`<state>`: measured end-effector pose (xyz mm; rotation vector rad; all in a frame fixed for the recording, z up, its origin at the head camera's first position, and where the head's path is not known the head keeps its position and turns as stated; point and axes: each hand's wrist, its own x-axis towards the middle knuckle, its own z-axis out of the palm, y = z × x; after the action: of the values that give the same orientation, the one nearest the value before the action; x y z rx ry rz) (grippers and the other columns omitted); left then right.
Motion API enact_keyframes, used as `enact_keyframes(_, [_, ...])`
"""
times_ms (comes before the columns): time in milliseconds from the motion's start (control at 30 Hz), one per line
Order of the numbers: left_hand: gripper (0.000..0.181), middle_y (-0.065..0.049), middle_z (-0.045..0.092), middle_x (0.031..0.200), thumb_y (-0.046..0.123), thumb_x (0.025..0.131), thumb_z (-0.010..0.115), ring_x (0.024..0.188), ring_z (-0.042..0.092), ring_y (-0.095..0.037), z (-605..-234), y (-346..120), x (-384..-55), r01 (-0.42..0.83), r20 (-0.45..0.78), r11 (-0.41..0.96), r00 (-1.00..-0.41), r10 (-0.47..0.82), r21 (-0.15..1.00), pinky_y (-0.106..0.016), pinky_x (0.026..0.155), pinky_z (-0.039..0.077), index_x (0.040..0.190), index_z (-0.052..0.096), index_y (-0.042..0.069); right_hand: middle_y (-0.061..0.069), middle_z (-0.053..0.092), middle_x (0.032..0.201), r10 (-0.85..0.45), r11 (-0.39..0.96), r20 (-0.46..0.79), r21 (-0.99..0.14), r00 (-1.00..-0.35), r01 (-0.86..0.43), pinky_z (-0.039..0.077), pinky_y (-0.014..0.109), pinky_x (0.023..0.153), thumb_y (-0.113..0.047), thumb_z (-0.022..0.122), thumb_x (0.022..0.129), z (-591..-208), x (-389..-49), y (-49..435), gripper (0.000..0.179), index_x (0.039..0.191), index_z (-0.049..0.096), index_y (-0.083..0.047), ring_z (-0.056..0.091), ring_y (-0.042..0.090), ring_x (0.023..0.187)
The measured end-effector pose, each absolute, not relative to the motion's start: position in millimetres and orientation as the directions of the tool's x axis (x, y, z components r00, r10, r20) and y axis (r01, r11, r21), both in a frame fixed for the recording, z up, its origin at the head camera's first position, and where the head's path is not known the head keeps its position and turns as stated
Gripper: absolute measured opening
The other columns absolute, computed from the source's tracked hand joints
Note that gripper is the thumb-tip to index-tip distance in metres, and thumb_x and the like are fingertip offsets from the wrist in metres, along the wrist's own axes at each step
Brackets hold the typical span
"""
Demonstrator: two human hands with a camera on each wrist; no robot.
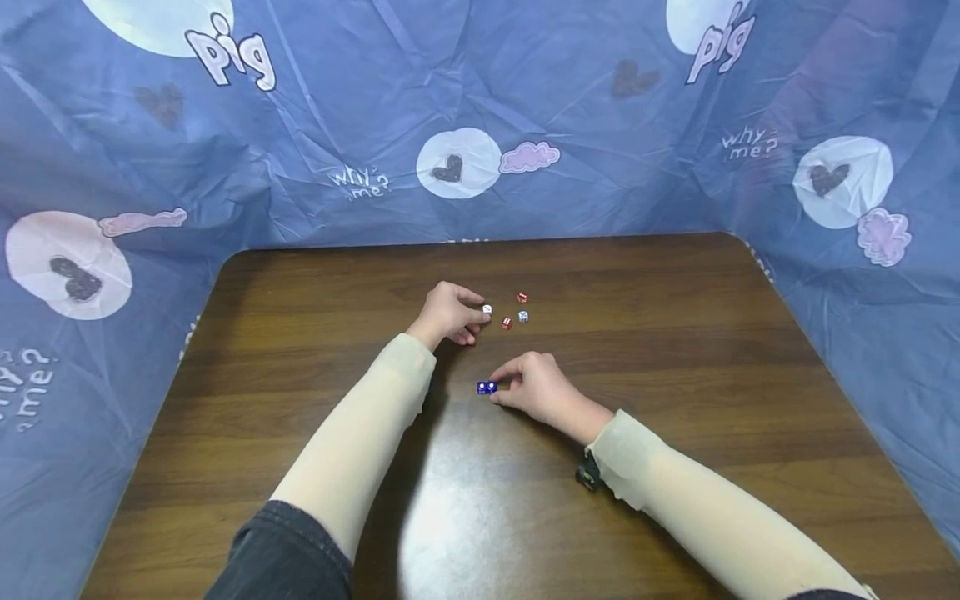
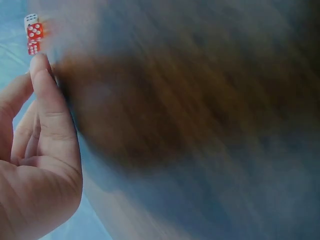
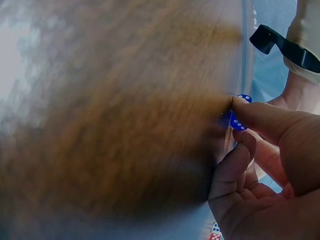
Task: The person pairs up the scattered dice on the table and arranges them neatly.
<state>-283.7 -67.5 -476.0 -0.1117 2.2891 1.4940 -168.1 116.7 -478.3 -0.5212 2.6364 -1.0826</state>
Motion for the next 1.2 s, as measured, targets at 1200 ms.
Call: enact_keyframes(1200, [0.013,-0.015,0.071,0.068,0.006,0.088,0.082,0.048,0.067,-0.020,-476.2,-59.0,-286.2,-0.298,-0.383,0.494,-0.920,0.079,0.817,-0.035,0.048,0.061,0.101,0.079,0.005,-0.007,0.059,0.056,-0.410,0.660,-0.083,-0.714,-0.909,-0.233,0.042,0.023,0.043,-0.016,0.089,0.081,-478.0,-169.0,116.1,0.019,0.098,0.081,-0.012,0.051,0.006,0.048])
